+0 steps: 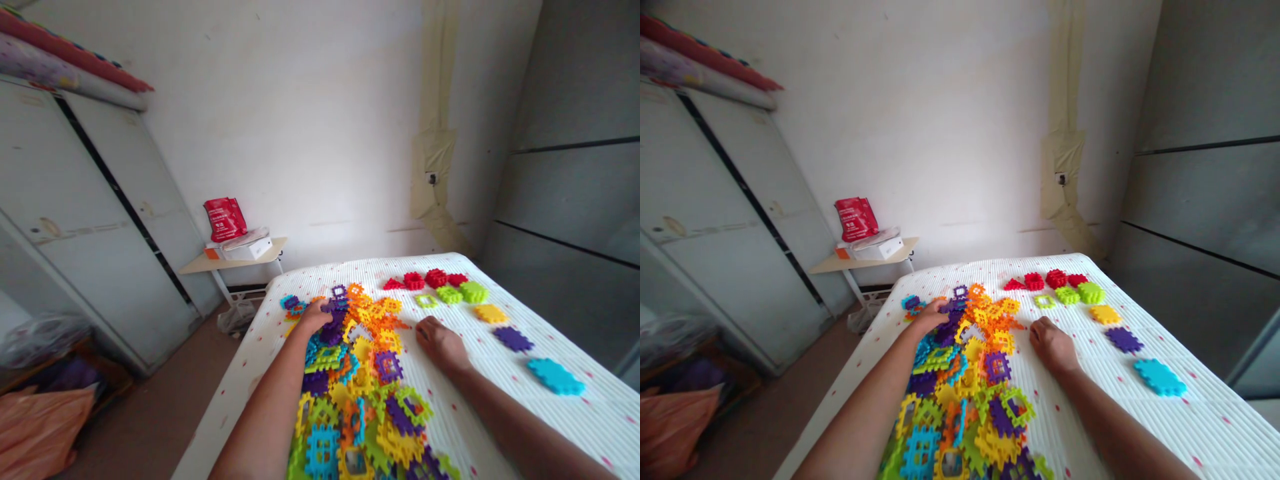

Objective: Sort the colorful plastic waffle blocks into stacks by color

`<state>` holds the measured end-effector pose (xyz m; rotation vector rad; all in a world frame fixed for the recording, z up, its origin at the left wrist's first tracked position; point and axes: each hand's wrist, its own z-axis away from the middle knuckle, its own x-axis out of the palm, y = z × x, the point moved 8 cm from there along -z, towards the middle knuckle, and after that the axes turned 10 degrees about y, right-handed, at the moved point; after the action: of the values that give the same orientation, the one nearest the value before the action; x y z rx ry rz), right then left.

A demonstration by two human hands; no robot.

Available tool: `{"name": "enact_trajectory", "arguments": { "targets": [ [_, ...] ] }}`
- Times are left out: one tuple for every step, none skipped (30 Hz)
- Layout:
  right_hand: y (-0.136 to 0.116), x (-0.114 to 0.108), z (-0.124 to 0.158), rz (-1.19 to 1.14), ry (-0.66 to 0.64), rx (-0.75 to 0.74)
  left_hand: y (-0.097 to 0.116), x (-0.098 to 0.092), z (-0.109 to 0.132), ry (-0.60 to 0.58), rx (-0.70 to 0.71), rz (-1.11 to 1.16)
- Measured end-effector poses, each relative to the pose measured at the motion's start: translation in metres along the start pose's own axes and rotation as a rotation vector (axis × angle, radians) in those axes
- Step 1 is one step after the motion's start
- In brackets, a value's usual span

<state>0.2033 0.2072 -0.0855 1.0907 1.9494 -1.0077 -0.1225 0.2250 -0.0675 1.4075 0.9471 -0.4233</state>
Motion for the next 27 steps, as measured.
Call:
{"name": "enact_trajectory", "arguments": {
  "targets": [
    [0.0,0.001,0.0,-0.002,-0.002,0.002,0.0,0.0,0.0,-0.014,-0.011,0.026],
    [0.001,0.001,0.0,-0.002,-0.003,0.003,-0.001,-0.001,0.0,-0.028,-0.022,0.056],
    [0.001,0.002,0.0,-0.003,-0.003,0.002,-0.001,-0.001,0.0,-0.041,-0.033,0.085],
    [0.002,0.002,0.0,-0.002,-0.004,-0.001,-0.002,-0.002,0.001,-0.048,-0.044,0.111],
    [0.001,0.003,0.0,-0.003,-0.005,-0.006,-0.002,-0.003,0.001,-0.052,-0.054,0.135],
    [0.001,0.003,0.0,-0.005,-0.006,-0.01,-0.003,-0.004,0.001,-0.056,-0.063,0.159],
    [0.001,0.003,-0.001,-0.007,-0.007,-0.011,-0.003,-0.004,0.002,-0.061,-0.069,0.183],
    [0.001,0.003,-0.001,-0.01,-0.01,-0.01,-0.002,-0.004,0.002,-0.067,-0.072,0.21],
    [0.001,0.002,-0.001,-0.013,-0.014,-0.005,-0.001,-0.004,0.003,-0.073,-0.071,0.239],
    [0.001,0.002,-0.001,-0.015,-0.018,0.003,0.0,-0.004,0.005,-0.078,-0.068,0.271],
    [0.001,0.001,-0.001,-0.016,-0.021,0.01,0.002,-0.004,0.007,-0.082,-0.062,0.306],
    [0.001,0.001,-0.002,-0.017,-0.025,0.017,0.004,-0.004,0.009,-0.084,-0.053,0.342],
    [0.001,0.0,-0.002,-0.019,-0.028,0.021,0.006,-0.005,0.012,-0.084,-0.043,0.378],
    [0.001,0.0,-0.002,-0.021,-0.03,0.026,0.008,-0.006,0.015,-0.084,-0.033,0.414],
    [0.001,-0.001,-0.002,-0.023,-0.03,0.03,0.01,-0.008,0.019,-0.081,-0.022,0.45],
    [0.001,-0.001,-0.002,-0.026,-0.028,0.036,0.013,-0.011,0.024,-0.075,-0.011,0.484],
    [0.001,-0.001,-0.002,-0.028,-0.024,0.04,0.016,-0.015,0.028,-0.064,0.001,0.518],
    [0.002,-0.001,-0.002,-0.03,-0.019,0.043,0.019,-0.019,0.034,-0.05,0.011,0.549],
    [0.002,-0.001,-0.002,-0.031,-0.016,0.043,0.022,-0.024,0.039,-0.033,0.022,0.578],
    [0.002,-0.001,-0.002,-0.031,-0.013,0.041,0.026,-0.03,0.045,-0.013,0.032,0.603],
    [0.002,-0.001,-0.002,-0.032,-0.013,0.037,0.03,-0.036,0.052,0.011,0.043,0.625],
    [0.002,-0.001,-0.002,-0.032,-0.013,0.035,0.034,-0.043,0.06,0.037,0.053,0.644],
    [0.002,-0.001,-0.002,-0.032,-0.013,0.035,0.038,-0.05,0.067,0.068,0.063,0.66],
    [0.002,-0.001,-0.002,-0.031,-0.013,0.036,0.041,-0.056,0.076,0.1,0.071,0.673],
    [0.002,-0.002,-0.002,-0.028,-0.012,0.037,0.044,-0.061,0.084,0.133,0.076,0.683],
    [0.002,-0.002,-0.002,-0.025,-0.012,0.036,0.046,-0.065,0.093,0.167,0.077,0.691],
    [0.001,-0.002,-0.002,-0.022,-0.014,0.034,0.046,-0.068,0.101,0.2,0.075,0.697]
  ]
}}
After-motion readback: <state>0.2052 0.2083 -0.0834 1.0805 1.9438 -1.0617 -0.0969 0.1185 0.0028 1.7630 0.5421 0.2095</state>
